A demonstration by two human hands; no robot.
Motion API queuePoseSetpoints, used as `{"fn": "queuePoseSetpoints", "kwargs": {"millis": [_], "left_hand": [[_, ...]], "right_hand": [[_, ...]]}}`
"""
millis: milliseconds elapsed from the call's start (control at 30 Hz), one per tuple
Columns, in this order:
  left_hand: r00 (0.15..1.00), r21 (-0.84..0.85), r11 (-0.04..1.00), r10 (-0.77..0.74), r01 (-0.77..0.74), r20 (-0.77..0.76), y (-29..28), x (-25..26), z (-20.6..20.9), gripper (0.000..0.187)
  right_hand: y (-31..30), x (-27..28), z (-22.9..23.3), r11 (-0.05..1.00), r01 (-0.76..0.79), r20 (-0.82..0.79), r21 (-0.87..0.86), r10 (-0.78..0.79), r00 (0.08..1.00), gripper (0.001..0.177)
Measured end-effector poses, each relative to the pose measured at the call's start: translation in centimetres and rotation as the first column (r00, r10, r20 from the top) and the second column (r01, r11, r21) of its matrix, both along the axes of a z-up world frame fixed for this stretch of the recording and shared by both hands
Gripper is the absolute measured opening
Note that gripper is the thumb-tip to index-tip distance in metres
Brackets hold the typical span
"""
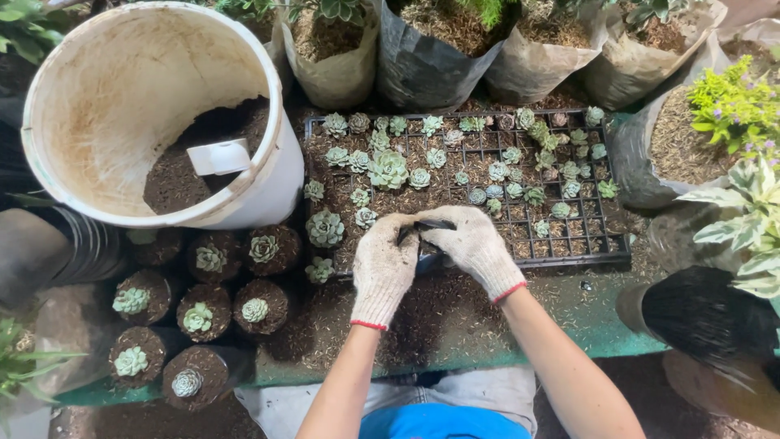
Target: The person prepares small pots with soil and transplants succulents from a tray into the individual pots using a scoop and by hand.
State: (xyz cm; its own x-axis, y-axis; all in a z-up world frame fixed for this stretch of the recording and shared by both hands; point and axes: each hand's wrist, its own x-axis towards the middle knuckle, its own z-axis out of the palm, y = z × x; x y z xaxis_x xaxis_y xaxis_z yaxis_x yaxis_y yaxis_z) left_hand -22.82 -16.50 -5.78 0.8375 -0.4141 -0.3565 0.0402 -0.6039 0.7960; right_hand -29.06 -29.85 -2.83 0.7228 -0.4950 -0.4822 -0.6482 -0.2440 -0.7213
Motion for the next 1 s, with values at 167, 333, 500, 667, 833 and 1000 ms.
{"fn": "queuePoseSetpoints", "kwargs": {"millis": [167,333,500,667,833,1000], "left_hand": [[1.000,0.054,0.998,0.009,-0.008,-0.018,-0.5,0.5,-0.6,0.018],[0.999,0.087,0.996,0.000,0.003,-0.035,-1.1,0.7,0.4,0.019],[1.000,0.107,0.994,-0.009,0.011,-0.022,-0.8,0.6,0.6,0.018],[0.995,0.130,0.987,-0.089,0.094,-0.039,-0.6,1.0,-1.0,0.025],[0.991,0.206,0.971,-0.131,0.121,0.036,2.5,-0.7,5.5,0.038],[0.984,0.254,0.951,-0.177,0.179,-0.030,3.2,-1.6,7.7,0.038]], "right_hand": [[1.0,-0.6,2.0,0.993,-0.056,-0.034,-0.101,0.053,0.998,0.039],[-0.1,0.3,-1.8,0.981,-0.066,-0.066,-0.180,0.055,0.996,0.037],[-0.2,-0.1,-2.1,0.975,-0.092,-0.031,-0.202,0.087,0.996,0.036],[0.3,-0.1,0.8,0.990,-0.070,-0.032,-0.120,0.067,0.997,0.040],[0.0,-3.1,4.6,0.962,-0.065,0.116,-0.264,0.098,0.988,0.034],[0.2,-3.7,4.2,0.944,-0.076,0.165,-0.321,0.135,0.977,0.030]]}}
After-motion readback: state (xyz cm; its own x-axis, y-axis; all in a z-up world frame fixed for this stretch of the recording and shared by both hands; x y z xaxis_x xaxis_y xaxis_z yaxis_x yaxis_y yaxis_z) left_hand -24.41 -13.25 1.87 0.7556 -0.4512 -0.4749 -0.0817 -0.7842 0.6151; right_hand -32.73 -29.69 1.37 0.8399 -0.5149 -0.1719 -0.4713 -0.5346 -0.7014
